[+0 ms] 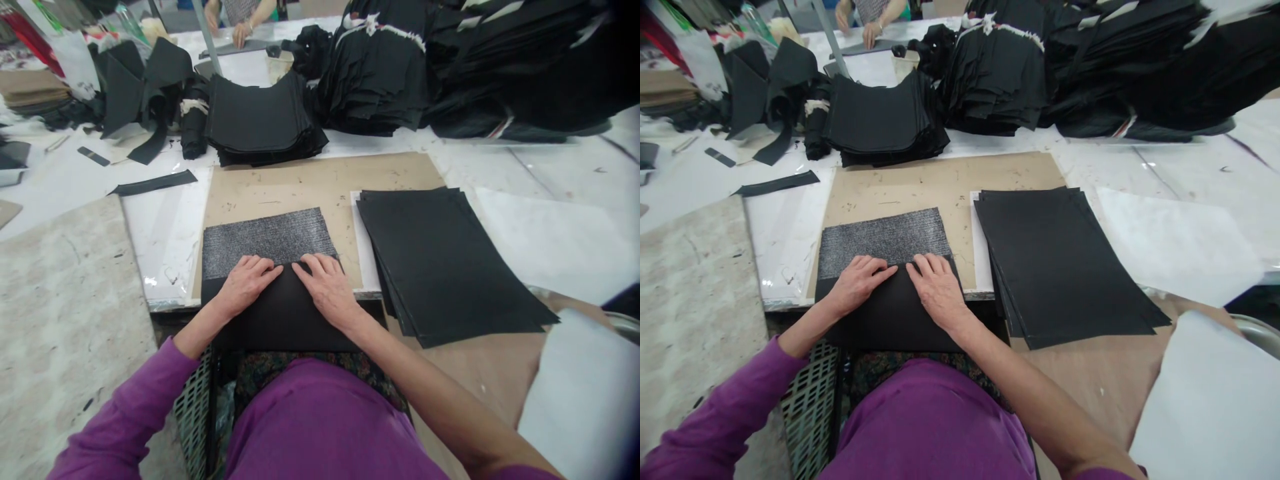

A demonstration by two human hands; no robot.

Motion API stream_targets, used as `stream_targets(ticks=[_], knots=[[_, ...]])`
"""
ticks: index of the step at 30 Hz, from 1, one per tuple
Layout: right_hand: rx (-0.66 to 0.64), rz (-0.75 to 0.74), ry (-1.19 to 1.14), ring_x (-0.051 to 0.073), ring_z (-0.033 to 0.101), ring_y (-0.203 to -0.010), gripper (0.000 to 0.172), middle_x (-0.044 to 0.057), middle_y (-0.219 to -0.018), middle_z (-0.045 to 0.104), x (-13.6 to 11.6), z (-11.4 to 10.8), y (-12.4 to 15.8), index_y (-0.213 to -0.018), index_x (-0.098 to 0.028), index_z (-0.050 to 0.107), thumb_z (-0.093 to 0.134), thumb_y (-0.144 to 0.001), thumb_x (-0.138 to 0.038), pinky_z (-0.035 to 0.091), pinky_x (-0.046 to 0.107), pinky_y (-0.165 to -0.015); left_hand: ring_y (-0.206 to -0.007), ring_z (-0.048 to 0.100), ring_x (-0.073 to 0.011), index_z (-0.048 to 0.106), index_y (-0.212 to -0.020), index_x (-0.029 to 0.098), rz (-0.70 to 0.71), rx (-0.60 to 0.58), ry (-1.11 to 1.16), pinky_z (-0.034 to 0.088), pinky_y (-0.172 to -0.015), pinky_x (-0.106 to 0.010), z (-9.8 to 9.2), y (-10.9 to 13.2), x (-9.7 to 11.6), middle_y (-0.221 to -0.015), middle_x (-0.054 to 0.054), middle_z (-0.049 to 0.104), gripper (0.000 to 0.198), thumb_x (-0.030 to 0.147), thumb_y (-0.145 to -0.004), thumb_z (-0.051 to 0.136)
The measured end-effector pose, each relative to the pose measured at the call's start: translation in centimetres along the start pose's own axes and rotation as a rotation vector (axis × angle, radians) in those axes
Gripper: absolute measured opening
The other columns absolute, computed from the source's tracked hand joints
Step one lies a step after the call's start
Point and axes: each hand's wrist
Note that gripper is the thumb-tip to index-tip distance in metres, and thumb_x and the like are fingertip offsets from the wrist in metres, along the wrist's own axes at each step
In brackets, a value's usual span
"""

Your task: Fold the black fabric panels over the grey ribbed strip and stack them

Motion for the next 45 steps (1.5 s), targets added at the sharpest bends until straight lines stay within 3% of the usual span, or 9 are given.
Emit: stream_targets(ticks=[5, 13, 18, 22, 25, 29, 37, 45], knots=[[-0.019, -0.027, -0.077, 0.026, 0.048, -0.112, 0.044, 0.013, -0.117, 0.061, -1.8, 1.4, -0.9, -0.140, -0.011, 0.053, 0.046, -0.097, -0.010, 0.043, 0.038, -0.095, -0.098, 0.053, -0.0205, 0.057, -0.135, 0.023, -0.039, 0.003, 0.057, 0.041, -0.087, -0.035, 0.0, 1.5, -1.0, -0.111, -0.008, 0.062, 0.035, 0.019, -0.103, 0.044], [-0.082, -0.070, -0.013, 0.025, 0.048, -0.100, 0.054, 0.009, -0.110, 0.059, -1.9, 0.4, -1.7, -0.150, -0.025, 0.044, 0.048, -0.098, -0.013, 0.041, 0.040, -0.088, -0.097, 0.053, -0.0197, 0.061, -0.132, 0.025, -0.145, 0.039, 0.158, 0.041, -0.086, -0.035, -0.2, 6.8, -3.8, -0.109, -0.008, 0.062, 0.035, 0.017, -0.101, 0.045], [-0.102, -0.090, 0.028, 0.026, 0.047, -0.098, 0.050, 0.009, -0.109, 0.058, -2.0, 0.0, -2.3, -0.147, -0.027, 0.049, 0.047, -0.099, -0.015, 0.040, 0.040, -0.087, -0.096, 0.053, -0.0201, 0.060, -0.132, 0.025, -0.084, 0.006, 0.068, 0.040, -0.092, -0.039, -1.3, 6.8, -3.6, -0.109, -0.008, 0.063, 0.036, 0.016, -0.101, 0.045], [-0.072, -0.096, 0.028, 0.027, 0.047, -0.106, 0.040, 0.012, -0.115, 0.059, -3.1, -0.1, -3.2, -0.137, -0.022, 0.057, 0.047, -0.099, -0.016, 0.039, 0.044, -0.094, -0.098, 0.054, -0.0204, 0.059, -0.133, 0.022, -0.042, -0.023, 0.006, 0.038, -0.096, -0.040, -2.0, 6.3, -3.2, -0.109, -0.009, 0.064, 0.035, 0.017, -0.102, 0.044], [-0.015, -0.151, -0.018, 0.028, 0.044, -0.117, 0.037, 0.014, -0.127, 0.056, -4.9, 0.7, -4.2, -0.134, -0.014, 0.059, 0.046, -0.099, -0.014, 0.039, 0.043, -0.100, -0.099, 0.054, -0.0207, 0.057, -0.135, 0.022, -0.045, -0.036, -0.013, 0.038, -0.096, -0.041, -2.1, 6.3, -3.1, -0.110, -0.009, 0.065, 0.035, 0.019, -0.102, 0.045], [0.011, -0.201, -0.061, 0.027, 0.047, -0.112, 0.039, 0.015, -0.118, 0.060, -7.0, 2.5, -4.9, -0.137, -0.008, 0.055, 0.045, -0.099, -0.013, 0.043, 0.040, -0.097, -0.100, 0.054, -0.0206, 0.060, -0.132, 0.022, -0.080, -0.017, 0.027, 0.040, -0.092, -0.038, -1.9, 7.6, -4.0, -0.111, -0.008, 0.064, 0.034, 0.019, -0.102, 0.046], [-0.045, -0.208, -0.026, 0.026, 0.047, -0.101, 0.050, 0.010, -0.110, 0.059, -7.3, 2.3, -5.2, -0.149, -0.019, 0.044, 0.044, -0.100, -0.015, 0.043, 0.041, -0.088, -0.100, 0.055, -0.0206, 0.061, -0.130, 0.023, -0.163, -0.004, 0.119, 0.042, -0.089, -0.036, -2.0, 12.1, -6.2, -0.112, -0.009, 0.062, 0.034, 0.017, -0.100, 0.047], [-0.069, -0.232, -0.016, 0.026, 0.047, -0.100, 0.044, 0.011, -0.109, 0.059, -7.8, 1.5, -6.2, -0.143, -0.022, 0.052, 0.044, -0.100, -0.015, 0.040, 0.042, -0.088, -0.103, 0.055, -0.0218, 0.055, -0.137, 0.023, -0.090, -0.104, 0.004, 0.040, -0.094, -0.039, -3.5, 11.6, -5.6, -0.116, -0.010, 0.064, 0.037, 0.019, -0.101, 0.046]])
Point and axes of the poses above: each hand's wrist, its own y-axis away from the middle knuckle, its own z-axis out of the palm, x = y × z
